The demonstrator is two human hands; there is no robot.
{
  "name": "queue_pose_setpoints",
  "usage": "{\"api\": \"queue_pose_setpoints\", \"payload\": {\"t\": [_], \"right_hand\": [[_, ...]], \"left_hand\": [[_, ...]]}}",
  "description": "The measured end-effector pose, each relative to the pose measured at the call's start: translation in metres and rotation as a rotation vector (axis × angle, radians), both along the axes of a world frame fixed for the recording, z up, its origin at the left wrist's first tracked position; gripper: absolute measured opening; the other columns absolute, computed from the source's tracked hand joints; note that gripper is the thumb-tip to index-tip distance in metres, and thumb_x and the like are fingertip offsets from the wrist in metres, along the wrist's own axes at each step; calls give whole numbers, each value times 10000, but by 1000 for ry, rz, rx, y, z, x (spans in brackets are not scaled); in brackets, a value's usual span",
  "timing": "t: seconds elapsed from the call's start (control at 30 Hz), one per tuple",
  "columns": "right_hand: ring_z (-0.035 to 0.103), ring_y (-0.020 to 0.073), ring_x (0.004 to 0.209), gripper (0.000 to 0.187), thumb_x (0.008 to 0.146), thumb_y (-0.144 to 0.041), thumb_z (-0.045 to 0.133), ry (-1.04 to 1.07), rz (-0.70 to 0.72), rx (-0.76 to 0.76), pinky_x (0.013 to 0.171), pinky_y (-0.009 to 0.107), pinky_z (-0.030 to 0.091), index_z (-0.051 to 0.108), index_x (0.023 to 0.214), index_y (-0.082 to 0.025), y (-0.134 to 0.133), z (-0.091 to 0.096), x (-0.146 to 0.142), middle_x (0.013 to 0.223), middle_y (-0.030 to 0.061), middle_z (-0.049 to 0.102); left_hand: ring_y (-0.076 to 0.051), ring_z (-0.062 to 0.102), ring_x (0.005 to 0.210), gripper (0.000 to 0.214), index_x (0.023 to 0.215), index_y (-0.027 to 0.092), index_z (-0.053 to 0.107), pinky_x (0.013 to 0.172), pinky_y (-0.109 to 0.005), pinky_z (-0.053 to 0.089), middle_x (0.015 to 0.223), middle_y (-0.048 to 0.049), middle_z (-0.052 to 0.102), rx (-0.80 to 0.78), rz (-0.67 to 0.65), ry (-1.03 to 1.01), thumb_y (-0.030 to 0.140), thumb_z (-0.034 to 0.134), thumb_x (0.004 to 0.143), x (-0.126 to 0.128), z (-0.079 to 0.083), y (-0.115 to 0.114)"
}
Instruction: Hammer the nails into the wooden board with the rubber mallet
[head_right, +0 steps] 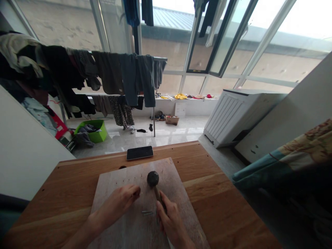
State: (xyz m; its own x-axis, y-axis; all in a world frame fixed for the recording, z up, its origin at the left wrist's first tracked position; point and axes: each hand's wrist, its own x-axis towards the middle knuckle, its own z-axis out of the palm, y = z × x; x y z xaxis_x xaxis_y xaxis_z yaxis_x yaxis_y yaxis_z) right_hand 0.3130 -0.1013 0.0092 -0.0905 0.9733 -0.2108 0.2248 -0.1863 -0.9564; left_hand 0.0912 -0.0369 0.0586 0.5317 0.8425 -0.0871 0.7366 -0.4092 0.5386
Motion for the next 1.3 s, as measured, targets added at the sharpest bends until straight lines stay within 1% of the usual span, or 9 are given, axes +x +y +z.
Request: {"api": "queue_pose_setpoints", "payload": {"t": [0.13,0.2,0.27,0.43,0.77,0.93,1.0,1.17,1.3], "right_hand": [[414,83,359,634,947,-565,431,-12,11,-3,342,171,349,520,1374,-105,0,0,0,525,-71,462],[420,79,362,627,945,-563,430,-11,2,-3,341,171,348,526,1366,-109,0,0,0,554,-64,475],[425,77,363,622,940,-568,435,-8,-7,-4,337,170,345,534,1358,-119,0,1,-1,578,-60,481],[428,79,357,599,943,-561,436,-2,-5,8,338,170,346,551,1341,-128,0,0,-1,563,-62,484],[415,78,356,618,958,-554,427,2,-2,8,336,166,344,521,1370,-103,-1,-5,-1,525,-72,472],[425,85,351,629,953,-551,441,11,3,-4,332,168,360,515,1380,-96,0,-6,0,508,-74,476],[427,86,351,637,946,-561,452,16,0,-8,328,168,359,520,1379,-99,1,-4,0,506,-73,479],[428,84,357,662,924,-592,477,38,-8,-2,335,171,375,528,1374,-110,7,2,-7,521,-73,469],[418,65,350,621,928,-579,481,72,12,23,318,157,355,538,1349,-126,14,11,-18,570,-70,475]], "left_hand": [[-203,650,893,199,943,188,650,817,-306,465,954,-60,671,164,188,-67,190,453,974,-20,-8,28],[-212,641,894,202,906,179,657,818,-317,465,950,-69,654,232,208,-72,194,465,965,-24,-12,36],[-212,637,881,205,877,179,663,803,-316,467,928,-67,645,263,192,-90,186,474,955,-24,-15,41],[-203,644,853,190,868,183,671,794,-314,476,907,-59,652,229,151,-179,189,496,940,-18,-21,43],[-205,636,835,148,828,187,664,792,-316,486,887,-59,667,133,176,-312,195,530,891,-13,-32,48],[-179,619,747,101,918,182,660,708,-284,495,875,-46,659,116,225,-389,220,590,856,-16,-42,48],[-169,610,727,109,929,183,657,692,-275,493,878,-42,653,120,233,-414,237,597,855,-19,-45,48],[-156,592,696,126,840,181,651,672,-264,482,839,-35,631,110,239,-431,257,558,878,-21,-48,48],[-156,579,691,126,827,177,644,668,-266,479,823,-34,615,110,251,-430,256,558,871,-19,-47,48]]}}
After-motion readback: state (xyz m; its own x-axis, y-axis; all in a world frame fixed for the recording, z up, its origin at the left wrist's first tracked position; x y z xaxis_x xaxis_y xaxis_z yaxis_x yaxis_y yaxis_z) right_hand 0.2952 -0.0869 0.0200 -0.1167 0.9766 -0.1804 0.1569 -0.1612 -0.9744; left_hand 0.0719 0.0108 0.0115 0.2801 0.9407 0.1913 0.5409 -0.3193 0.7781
